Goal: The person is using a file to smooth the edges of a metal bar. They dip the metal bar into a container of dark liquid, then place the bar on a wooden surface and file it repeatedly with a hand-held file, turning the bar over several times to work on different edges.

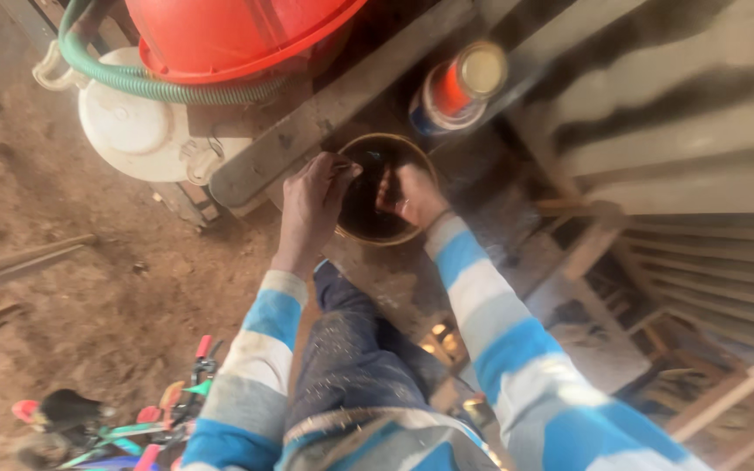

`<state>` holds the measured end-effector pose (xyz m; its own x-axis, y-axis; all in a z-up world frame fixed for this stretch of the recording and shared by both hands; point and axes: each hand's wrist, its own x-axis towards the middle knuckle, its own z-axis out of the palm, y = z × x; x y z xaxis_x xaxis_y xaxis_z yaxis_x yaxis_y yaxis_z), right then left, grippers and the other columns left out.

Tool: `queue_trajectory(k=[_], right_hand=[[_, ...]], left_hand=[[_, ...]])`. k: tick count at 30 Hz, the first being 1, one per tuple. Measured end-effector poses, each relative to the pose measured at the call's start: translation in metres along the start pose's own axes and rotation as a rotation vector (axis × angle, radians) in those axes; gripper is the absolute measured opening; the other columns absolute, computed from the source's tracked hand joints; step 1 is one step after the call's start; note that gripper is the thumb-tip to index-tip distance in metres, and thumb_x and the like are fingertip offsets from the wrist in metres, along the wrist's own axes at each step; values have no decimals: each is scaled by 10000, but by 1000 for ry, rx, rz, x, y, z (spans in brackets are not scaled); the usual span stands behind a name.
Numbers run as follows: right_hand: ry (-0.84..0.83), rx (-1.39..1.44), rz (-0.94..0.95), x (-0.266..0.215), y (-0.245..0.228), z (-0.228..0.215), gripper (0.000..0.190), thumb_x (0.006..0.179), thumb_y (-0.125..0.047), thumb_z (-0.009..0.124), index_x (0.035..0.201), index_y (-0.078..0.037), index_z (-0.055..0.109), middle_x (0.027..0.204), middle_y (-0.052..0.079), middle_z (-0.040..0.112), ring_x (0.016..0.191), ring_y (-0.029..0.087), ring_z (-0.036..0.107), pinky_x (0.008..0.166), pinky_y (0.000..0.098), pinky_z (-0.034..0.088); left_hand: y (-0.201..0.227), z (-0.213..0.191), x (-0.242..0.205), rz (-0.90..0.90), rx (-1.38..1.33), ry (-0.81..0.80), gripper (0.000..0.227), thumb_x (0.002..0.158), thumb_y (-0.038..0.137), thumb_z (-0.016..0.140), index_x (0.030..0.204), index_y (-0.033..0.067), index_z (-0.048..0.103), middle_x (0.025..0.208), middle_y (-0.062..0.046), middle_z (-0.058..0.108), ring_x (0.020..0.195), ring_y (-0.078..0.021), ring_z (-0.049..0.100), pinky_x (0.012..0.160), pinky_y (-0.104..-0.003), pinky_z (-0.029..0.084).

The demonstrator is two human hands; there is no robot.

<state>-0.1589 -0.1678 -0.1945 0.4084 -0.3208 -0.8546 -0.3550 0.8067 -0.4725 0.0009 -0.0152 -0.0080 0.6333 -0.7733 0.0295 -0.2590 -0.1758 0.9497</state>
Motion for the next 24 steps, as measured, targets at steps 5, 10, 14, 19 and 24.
queue_trajectory(k=[5, 10, 14, 19, 24], right_hand=[[-82, -40, -183, -130, -100, 26, 199, 1041, -187, 522, 926, -65, 628, 811, 78, 690, 740, 214, 701, 699, 414, 644], [-123, -371, -331, -174, -123, 56, 286, 1046, -200, 539, 1014, 27, 710, 1003, 150, 770, 896, 221, 765, 777, 349, 632], [-69, -468, -328, -170, -115, 65, 329, 1055, -205, 526, 1081, 60, 720, 1028, 154, 772, 892, 214, 765, 793, 327, 631], [-58, -511, -314, -175, -112, 73, 310, 1029, -218, 557, 1084, 28, 737, 1033, 132, 794, 899, 190, 785, 795, 305, 637], [28, -1302, -926, -190, -109, 84, 215, 814, -93, 765, 1013, -15, 781, 939, 163, 768, 871, 270, 748, 782, 376, 577]], left_hand=[[2, 16, -11, 108, 102, -70, 117, 944, 92, 722, 1007, 2, 684, 956, -201, 705, 890, -413, 677, 735, -474, 536], [-12, 34, -8, 217, 112, -104, 99, 881, 73, 733, 928, -2, 689, 909, -196, 696, 865, -422, 663, 747, -497, 532], [-22, 39, -11, 168, 129, -115, 105, 842, 57, 722, 931, 3, 727, 896, -200, 700, 853, -411, 671, 750, -486, 541], [-31, 41, -17, 196, 130, -85, 143, 844, 69, 717, 971, 15, 756, 927, -198, 725, 846, -404, 683, 755, -484, 542], [-42, 41, -18, 178, 117, -66, 159, 863, 75, 708, 1003, 32, 769, 946, -200, 722, 872, -398, 684, 790, -468, 559]])
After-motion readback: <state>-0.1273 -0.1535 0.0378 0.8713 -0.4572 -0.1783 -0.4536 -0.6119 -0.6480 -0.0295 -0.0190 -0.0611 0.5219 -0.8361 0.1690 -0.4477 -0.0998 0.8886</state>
